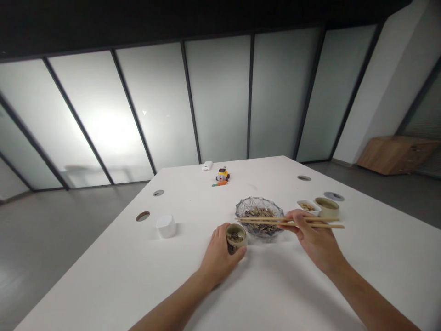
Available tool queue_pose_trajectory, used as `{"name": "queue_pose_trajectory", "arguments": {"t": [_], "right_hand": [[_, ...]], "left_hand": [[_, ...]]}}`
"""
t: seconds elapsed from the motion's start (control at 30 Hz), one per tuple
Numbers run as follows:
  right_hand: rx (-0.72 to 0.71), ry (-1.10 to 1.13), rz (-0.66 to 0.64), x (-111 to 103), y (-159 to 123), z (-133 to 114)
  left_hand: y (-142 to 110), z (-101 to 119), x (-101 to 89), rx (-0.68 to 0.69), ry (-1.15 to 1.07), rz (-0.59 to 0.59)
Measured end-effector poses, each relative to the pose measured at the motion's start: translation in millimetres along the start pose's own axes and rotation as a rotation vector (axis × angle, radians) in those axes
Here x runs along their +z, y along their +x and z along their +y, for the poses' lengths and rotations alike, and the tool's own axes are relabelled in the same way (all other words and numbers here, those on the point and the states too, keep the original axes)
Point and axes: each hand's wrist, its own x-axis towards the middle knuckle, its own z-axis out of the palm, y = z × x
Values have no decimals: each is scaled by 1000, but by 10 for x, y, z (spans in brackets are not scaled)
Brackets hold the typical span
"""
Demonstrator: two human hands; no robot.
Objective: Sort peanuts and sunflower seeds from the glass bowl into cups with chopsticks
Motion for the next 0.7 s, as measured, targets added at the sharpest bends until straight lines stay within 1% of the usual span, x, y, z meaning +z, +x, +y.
{"name": "queue_pose_trajectory", "arguments": {"t": [0.07,0.1,0.17,0.2,0.3,0.4,0.7], "right_hand": [[-88,-165,69,-8,-6,33],[-137,-264,79,-10,-13,50],[-230,-413,54,1,-37,84],[-265,-446,27,15,-52,99],[-318,-468,-66,79,-96,126],[-341,-469,-116,132,-115,132],[-373,-496,-91,131,-101,116]], "left_hand": [[-3,5,-7,-5,-2,-5],[-4,6,-9,-4,-2,-7],[-5,4,-11,3,0,-10],[-5,2,-11,5,1,-10],[-2,-6,-4,4,3,-4],[2,-19,8,1,-4,-7],[6,-37,13,11,-10,-4]]}}
